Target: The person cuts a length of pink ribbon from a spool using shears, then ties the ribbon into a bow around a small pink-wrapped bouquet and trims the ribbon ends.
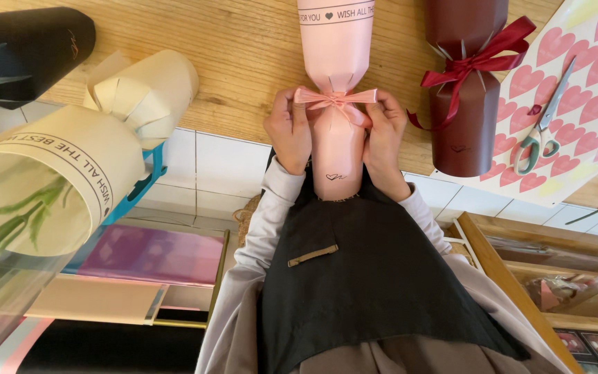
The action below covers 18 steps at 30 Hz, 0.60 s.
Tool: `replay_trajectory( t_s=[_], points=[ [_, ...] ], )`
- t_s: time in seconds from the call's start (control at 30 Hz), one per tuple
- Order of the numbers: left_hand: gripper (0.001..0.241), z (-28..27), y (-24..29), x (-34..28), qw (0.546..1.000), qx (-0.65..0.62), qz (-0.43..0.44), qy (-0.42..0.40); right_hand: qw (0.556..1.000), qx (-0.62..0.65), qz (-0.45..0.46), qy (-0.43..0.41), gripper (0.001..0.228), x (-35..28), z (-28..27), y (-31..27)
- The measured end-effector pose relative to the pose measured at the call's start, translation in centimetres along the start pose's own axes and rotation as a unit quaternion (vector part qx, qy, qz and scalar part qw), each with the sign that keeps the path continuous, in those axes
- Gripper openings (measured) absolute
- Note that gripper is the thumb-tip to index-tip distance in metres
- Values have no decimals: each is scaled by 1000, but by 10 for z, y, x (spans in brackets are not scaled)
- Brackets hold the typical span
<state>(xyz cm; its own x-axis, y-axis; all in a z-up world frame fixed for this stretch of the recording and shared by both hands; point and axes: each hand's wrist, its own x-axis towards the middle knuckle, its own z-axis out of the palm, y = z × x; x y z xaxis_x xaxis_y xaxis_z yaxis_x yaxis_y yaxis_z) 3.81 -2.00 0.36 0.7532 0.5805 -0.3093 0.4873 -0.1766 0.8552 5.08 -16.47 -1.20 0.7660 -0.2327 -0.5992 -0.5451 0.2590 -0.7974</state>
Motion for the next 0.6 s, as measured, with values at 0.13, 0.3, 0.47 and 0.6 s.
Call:
replay_trajectory(
  t_s=[0.13, 0.3, 0.47, 0.6],
  points=[
    [21, -2, -2, 2, 999, -48, -19, -5, 1000, -3, -19, -13, 8, 4, -4, 2],
    [17, -22, -13, 12, 989, -91, -33, -110, 995, -68, -33, -67, 10, 8, -15, 0],
    [18, -34, -6, 8, 976, -51, -25, -209, 983, -103, -22, -149, 14, 0, -20, -13],
    [36, -54, -1, -5, 965, -58, -57, -249, 979, -91, 1, -183, 16, -3, -40, -3]
  ],
)
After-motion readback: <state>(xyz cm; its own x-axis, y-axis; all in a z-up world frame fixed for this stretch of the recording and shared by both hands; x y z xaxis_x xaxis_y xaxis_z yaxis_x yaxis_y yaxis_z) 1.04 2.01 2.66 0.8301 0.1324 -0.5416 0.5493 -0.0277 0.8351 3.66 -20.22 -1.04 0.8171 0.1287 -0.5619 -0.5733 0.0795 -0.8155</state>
